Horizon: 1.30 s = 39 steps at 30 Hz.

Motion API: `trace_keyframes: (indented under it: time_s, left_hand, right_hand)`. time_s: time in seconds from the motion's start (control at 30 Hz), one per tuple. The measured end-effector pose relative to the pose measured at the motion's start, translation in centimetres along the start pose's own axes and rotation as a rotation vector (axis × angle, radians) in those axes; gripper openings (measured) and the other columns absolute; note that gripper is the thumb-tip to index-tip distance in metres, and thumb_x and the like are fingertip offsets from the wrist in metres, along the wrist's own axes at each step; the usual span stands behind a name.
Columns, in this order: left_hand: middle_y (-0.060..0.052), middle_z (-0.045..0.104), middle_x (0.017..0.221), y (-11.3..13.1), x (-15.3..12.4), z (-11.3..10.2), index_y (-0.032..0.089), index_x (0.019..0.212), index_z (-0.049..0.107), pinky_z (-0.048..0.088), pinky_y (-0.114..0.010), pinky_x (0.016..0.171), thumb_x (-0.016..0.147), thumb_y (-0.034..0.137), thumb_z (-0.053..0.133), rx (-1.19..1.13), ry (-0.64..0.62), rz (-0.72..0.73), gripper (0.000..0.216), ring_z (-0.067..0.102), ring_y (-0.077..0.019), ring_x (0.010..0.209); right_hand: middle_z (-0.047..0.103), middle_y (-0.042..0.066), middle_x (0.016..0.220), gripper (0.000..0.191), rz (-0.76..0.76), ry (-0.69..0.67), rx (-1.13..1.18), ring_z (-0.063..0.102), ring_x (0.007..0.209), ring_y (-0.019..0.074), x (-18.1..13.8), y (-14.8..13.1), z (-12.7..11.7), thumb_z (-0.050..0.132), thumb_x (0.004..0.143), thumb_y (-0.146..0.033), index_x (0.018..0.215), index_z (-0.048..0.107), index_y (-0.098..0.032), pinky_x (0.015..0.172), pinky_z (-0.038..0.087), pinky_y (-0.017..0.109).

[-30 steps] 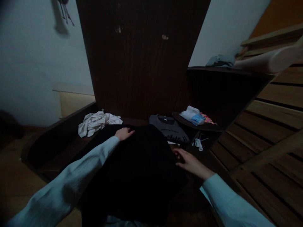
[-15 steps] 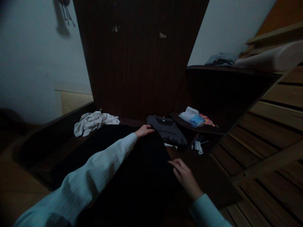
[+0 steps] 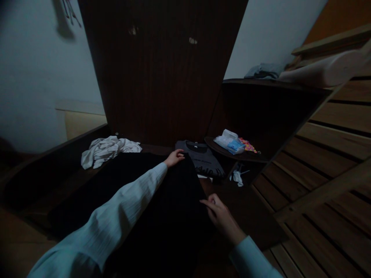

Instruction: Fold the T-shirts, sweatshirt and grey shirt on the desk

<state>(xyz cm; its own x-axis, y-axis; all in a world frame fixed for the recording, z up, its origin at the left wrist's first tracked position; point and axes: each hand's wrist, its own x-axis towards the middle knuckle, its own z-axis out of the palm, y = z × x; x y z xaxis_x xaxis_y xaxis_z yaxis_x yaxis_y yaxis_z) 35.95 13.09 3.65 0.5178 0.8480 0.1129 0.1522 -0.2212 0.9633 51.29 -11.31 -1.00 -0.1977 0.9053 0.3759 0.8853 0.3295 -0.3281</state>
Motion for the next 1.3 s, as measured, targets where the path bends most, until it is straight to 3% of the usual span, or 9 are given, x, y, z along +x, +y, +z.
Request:
trace_keyframes:
  time_s: [0.17,0.23,0.3,0.4,0.57,0.7,0.93,1.03,1.3]
  left_hand:
    - [-0.013,0.052,0.121,0.7,-3.0,-2.2,0.011,0.122,0.044,0.030,-0.033,0.100,0.068,0.009,0.059,0.266,-0.111,0.183,0.056,0.046,-0.0203,0.113]
    - [-0.014,0.043,0.131,0.7,-4.8,-4.1,0.011,0.126,0.038,0.026,-0.035,0.103,0.070,0.013,0.057,0.543,-0.188,0.302,0.059,0.038,-0.0226,0.121]
    - [-0.014,0.040,0.133,0.4,-6.8,-6.9,0.012,0.126,0.039,0.025,-0.037,0.102,0.073,0.019,0.054,0.775,-0.249,0.309,0.056,0.036,-0.0239,0.122]
    - [-0.015,0.042,0.131,-0.6,-10.1,-12.5,0.010,0.122,0.043,0.028,-0.037,0.101,0.076,0.027,0.050,0.977,-0.230,0.183,0.050,0.038,-0.0243,0.121]
    - [-0.012,0.056,0.116,-1.9,-16.0,-21.9,0.013,0.111,0.051,0.037,-0.030,0.092,0.079,0.036,0.039,1.091,-0.028,-0.110,0.041,0.051,-0.0215,0.107]
    - [-0.012,0.062,0.100,-2.2,-20.0,-26.0,0.014,0.100,0.053,0.044,-0.031,0.077,0.078,0.046,0.035,1.172,0.079,-0.346,0.044,0.058,-0.0242,0.092]
    - [-0.013,0.060,0.103,-3.2,-23.7,-26.8,0.015,0.095,0.053,0.044,-0.030,0.075,0.071,0.056,0.039,1.149,0.135,-0.427,0.049,0.058,-0.0251,0.092]
    - [-0.014,0.060,0.103,-3.7,-24.1,-26.2,0.013,0.096,0.053,0.043,-0.030,0.078,0.071,0.056,0.040,1.119,0.158,-0.430,0.051,0.058,-0.0251,0.093]
    - [-0.013,0.062,0.099,-4.6,-23.3,-25.3,0.015,0.094,0.051,0.044,-0.029,0.073,0.073,0.047,0.044,1.052,0.177,-0.454,0.039,0.059,-0.0238,0.089]
  right_hand:
    - [0.057,0.004,0.088,0.029,0.036,-0.281,-0.033,0.057,0.084,0.0156,1.8,-0.5,-2.8,0.047,0.080,-0.030,0.107,0.060,-0.028,0.077,0.047,0.028]
    - [0.058,0.005,0.095,0.035,0.070,-0.230,-0.078,0.057,0.089,0.0178,3.0,-1.3,-4.0,0.046,0.081,-0.037,0.115,0.055,-0.030,0.081,0.046,0.031]
    - [0.056,0.006,0.107,0.044,0.102,-0.138,-0.098,0.055,0.098,0.0194,4.3,-2.6,-4.5,0.043,0.082,-0.041,0.125,0.044,-0.030,0.087,0.044,0.034]
    - [0.049,0.007,0.122,0.049,0.077,-0.142,-0.071,0.050,0.108,0.0201,5.7,-4.9,-3.9,0.042,0.083,-0.043,0.130,0.037,-0.029,0.094,0.040,0.035]
    - [0.050,0.007,0.123,0.047,-0.069,-0.299,0.012,0.047,0.111,0.0197,7.9,-8.4,-0.7,0.046,0.082,-0.039,0.127,0.041,-0.026,0.095,0.038,0.035]
    - [0.060,0.007,0.105,0.033,-0.188,-0.301,0.093,0.055,0.095,0.0173,11.3,-10.7,1.8,0.046,0.082,-0.031,0.113,0.054,-0.021,0.084,0.042,0.030]
    - [0.053,-0.003,0.058,0.016,-0.121,-0.298,0.334,0.047,0.054,0.0085,17.7,-14.8,7.9,0.048,0.077,-0.018,0.076,0.064,-0.018,0.053,0.034,0.020]
    - [0.047,-0.005,0.052,0.013,-0.064,-0.247,0.428,0.043,0.051,0.0075,19.5,-16.5,10.4,0.051,0.073,-0.015,0.067,0.062,-0.018,0.052,0.031,0.020]
    - [0.049,-0.005,0.050,0.015,0.330,-0.200,1.137,0.047,0.044,0.0063,21.7,-18.3,15.0,0.048,0.078,-0.025,0.067,0.054,-0.017,0.045,0.036,0.018]
